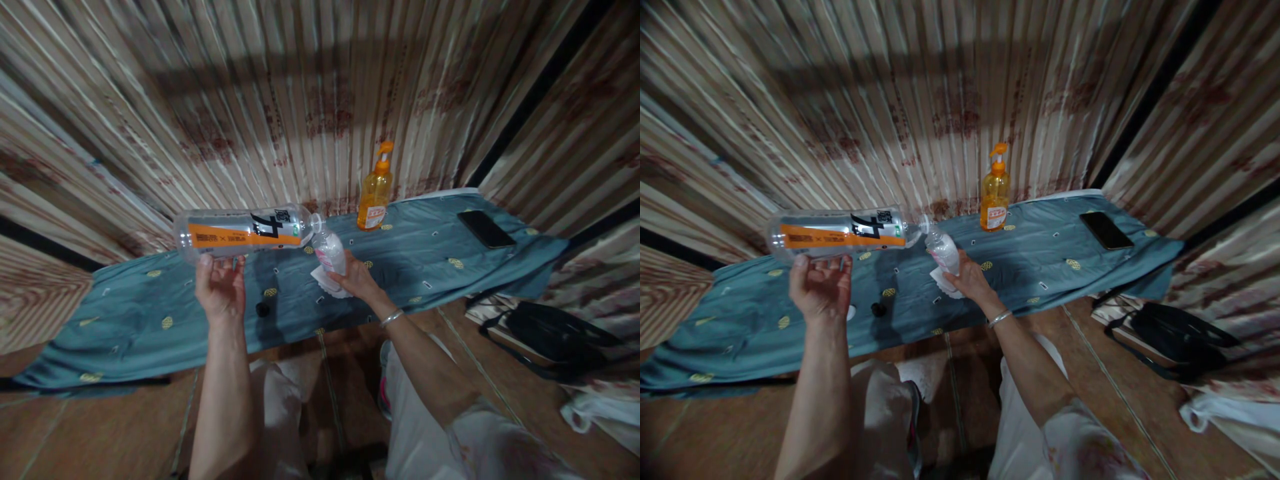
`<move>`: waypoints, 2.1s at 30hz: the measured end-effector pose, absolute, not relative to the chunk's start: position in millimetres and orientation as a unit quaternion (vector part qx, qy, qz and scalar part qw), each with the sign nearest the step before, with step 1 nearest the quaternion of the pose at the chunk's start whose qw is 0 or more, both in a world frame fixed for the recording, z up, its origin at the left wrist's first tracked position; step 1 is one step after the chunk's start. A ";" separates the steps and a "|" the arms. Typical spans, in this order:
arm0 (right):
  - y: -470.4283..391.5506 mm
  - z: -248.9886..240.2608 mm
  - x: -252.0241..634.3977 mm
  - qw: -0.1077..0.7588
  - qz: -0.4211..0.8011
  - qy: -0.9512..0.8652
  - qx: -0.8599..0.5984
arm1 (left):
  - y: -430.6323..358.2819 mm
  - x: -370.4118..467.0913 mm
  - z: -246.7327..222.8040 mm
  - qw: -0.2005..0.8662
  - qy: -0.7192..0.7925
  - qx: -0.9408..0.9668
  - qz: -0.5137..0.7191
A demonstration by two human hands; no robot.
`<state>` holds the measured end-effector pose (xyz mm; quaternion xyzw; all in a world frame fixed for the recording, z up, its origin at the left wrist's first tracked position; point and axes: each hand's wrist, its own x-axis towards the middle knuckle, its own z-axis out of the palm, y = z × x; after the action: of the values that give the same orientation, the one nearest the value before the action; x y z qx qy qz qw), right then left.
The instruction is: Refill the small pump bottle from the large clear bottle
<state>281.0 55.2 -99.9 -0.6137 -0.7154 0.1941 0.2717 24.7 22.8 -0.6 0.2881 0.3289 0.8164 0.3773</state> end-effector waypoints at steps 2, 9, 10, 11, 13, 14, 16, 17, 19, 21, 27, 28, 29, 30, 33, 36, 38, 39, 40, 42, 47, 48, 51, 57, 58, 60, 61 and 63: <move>54.9 -99.2 281.0 0.271 0.197 -0.715 -0.614 | 22.7 24.9 -0.4 0.377 0.328 0.289 0.817; 55.1 -100.0 281.4 0.286 0.201 -0.711 -0.610 | 22.0 27.3 1.5 0.379 0.330 0.274 0.820; 55.1 -100.1 281.4 0.286 0.200 -0.712 -0.610 | 22.0 27.2 1.3 0.380 0.331 0.273 0.820; 55.1 -100.1 281.3 0.286 0.199 -0.712 -0.610 | 22.2 27.0 1.0 0.380 0.331 0.274 0.819; 54.8 -99.7 281.2 0.283 0.197 -0.712 -0.612 | 22.4 26.2 0.2 0.379 0.332 0.276 0.818; 54.6 -99.3 281.1 0.282 0.197 -0.712 -0.612 | 22.5 25.8 -0.1 0.379 0.331 0.278 0.818; 54.1 -98.5 281.0 0.281 0.199 -0.711 -0.613 | 22.3 25.3 -0.3 0.381 0.330 0.280 0.817; 53.9 -98.1 280.9 0.281 0.199 -0.711 -0.614 | 22.1 25.3 0.0 0.382 0.329 0.280 0.817; 53.7 -97.9 280.8 0.283 0.197 -0.711 -0.613 | 21.7 25.9 1.1 0.385 0.327 0.276 0.817; 53.9 -98.2 280.7 0.287 0.196 -0.711 -0.611 | 21.3 26.9 2.5 0.387 0.326 0.272 0.819; 55.4 -99.9 281.3 0.298 0.206 -0.709 -0.605 | 20.7 29.4 5.2 0.384 0.322 0.266 0.823; 55.7 -100.2 281.5 0.301 0.207 -0.708 -0.604 | 20.5 29.6 5.6 0.385 0.323 0.264 0.824; 55.9 -100.5 281.8 0.304 0.208 -0.708 -0.602 | 20.3 29.7 6.0 0.386 0.324 0.261 0.823; 56.1 -100.8 282.0 0.307 0.208 -0.708 -0.601 | 20.0 29.7 6.6 0.388 0.324 0.258 0.823; 56.4 -101.8 282.4 0.307 0.208 -0.710 -0.599 | 19.0 30.2 8.7 0.390 0.323 0.253 0.825; 56.5 -103.0 282.2 0.302 0.211 -0.711 -0.599 | 18.5 31.2 10.4 0.390 0.320 0.253 0.825; 56.6 -103.9 281.9 0.299 0.209 -0.711 -0.601 | 18.6 31.7 10.7 0.390 0.318 0.254 0.826; 56.6 -104.4 281.7 0.297 0.206 -0.711 -0.603 | 18.8 31.9 10.6 0.390 0.317 0.255 0.826; 56.7 -104.7 281.6 0.296 0.203 -0.711 -0.605 | 18.9 32.0 10.4 0.390 0.317 0.258 0.825; 56.9 -104.9 281.7 0.297 0.196 -0.712 -0.605 | 19.1 32.1 9.9 0.391 0.315 0.263 0.824; 56.9 -103.5 282.1 0.293 0.205 -0.711 -0.606 | 18.6 32.4 10.8 0.392 0.315 0.265 0.823; 56.9 -103.3 282.0 0.292 0.202 -0.710 -0.608 | 18.3 32.7 11.2 0.392 0.316 0.265 0.822; 56.8 -103.4 281.7 0.293 0.187 -0.713 -0.609 | 17.8 33.5 12.3 0.389 0.315 0.266 0.823; 56.7 -105.6 282.2 0.296 0.188 -0.720 -0.599 | 17.5 34.7 13.1 0.390 0.315 0.268 0.823; 56.8 -105.9 282.3 0.297 0.186 -0.721 -0.597 | 17.5 34.9 13.3 0.391 0.314 0.268 0.822; 57.2 -106.2 282.3 0.298 0.181 -0.724 -0.595 | 17.5 35.6 13.7 0.393 0.313 0.269 0.822; 57.4 -106.3 282.3 0.296 0.181 -0.725 -0.595 | 17.4 36.0 13.9 0.394 0.313 0.269 0.821; 57.9 -106.5 282.4 0.292 0.183 -0.727 -0.594 | 17.3 36.8 14.2 0.392 0.312 0.270 0.823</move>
<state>282.4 57.9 -106.5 -0.5941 -0.7267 0.1833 0.2921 36.8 17.3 14.2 0.2700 0.3118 0.8225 0.3916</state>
